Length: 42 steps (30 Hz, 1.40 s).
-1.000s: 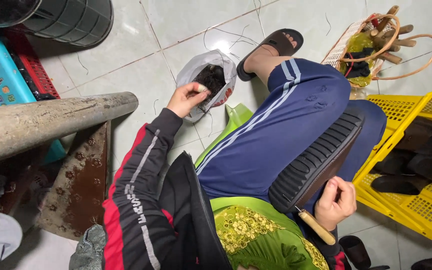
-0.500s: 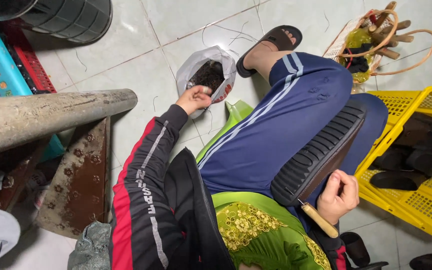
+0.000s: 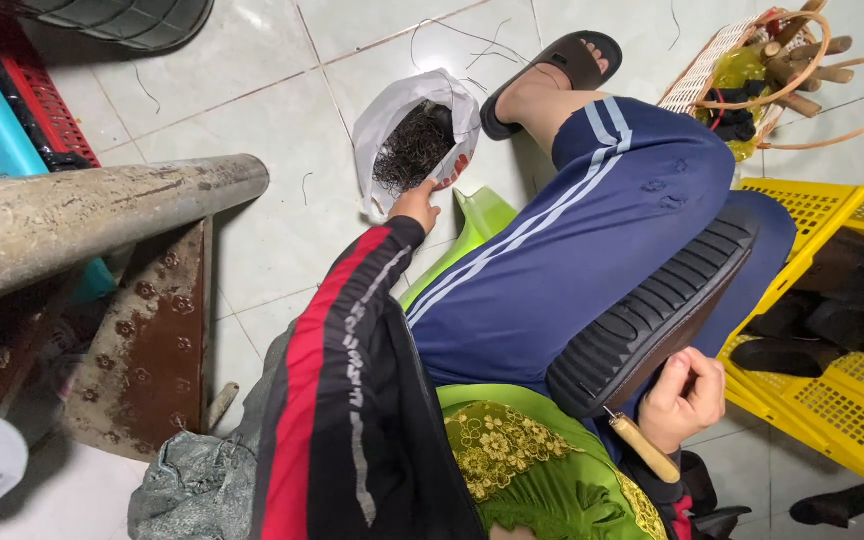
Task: Hand-stitching a shoe sole to the upper part of the shoe.
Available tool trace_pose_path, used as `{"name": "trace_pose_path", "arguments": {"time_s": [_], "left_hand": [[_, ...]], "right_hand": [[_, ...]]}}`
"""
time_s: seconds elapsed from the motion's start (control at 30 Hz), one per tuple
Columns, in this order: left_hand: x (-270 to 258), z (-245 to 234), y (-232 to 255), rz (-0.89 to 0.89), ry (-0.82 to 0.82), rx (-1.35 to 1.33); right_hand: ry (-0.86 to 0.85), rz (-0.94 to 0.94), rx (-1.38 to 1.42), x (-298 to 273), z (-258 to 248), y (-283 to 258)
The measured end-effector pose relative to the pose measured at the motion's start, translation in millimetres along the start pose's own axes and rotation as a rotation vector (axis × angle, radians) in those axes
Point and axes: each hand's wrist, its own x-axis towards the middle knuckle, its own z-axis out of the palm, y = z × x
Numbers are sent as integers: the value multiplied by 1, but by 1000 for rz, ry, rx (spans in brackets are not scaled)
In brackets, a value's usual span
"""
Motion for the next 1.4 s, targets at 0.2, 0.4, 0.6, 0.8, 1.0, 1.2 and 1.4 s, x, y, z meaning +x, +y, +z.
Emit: {"name": "trace_pose_path", "arguments": {"time_s": [0.2,0.4,0.6,0.8,1.0,1.2,1.4], "left_hand": [[13,3,6,104,87,-47],[-31,-107,67,482,247,-452],[-118,-264,185,931,300,-275],[-165,-317,235,1063,246,-201],[-172,-310,219,976,284,-131],[-202,-321,228,1152,238,-208],[-193,-307,218,1122,392,-380]], "right_hand": [[3,18,30,2,0,-5],[-1,23,74,0,0,1],[-213,100,209,18,-23,8],[-158,-52,227,64,-68,5],[-413,-225,343,116,-63,-89],[-977,-140,811,139,-9,-169],[-874,-186,714,130,28,-182]]}}
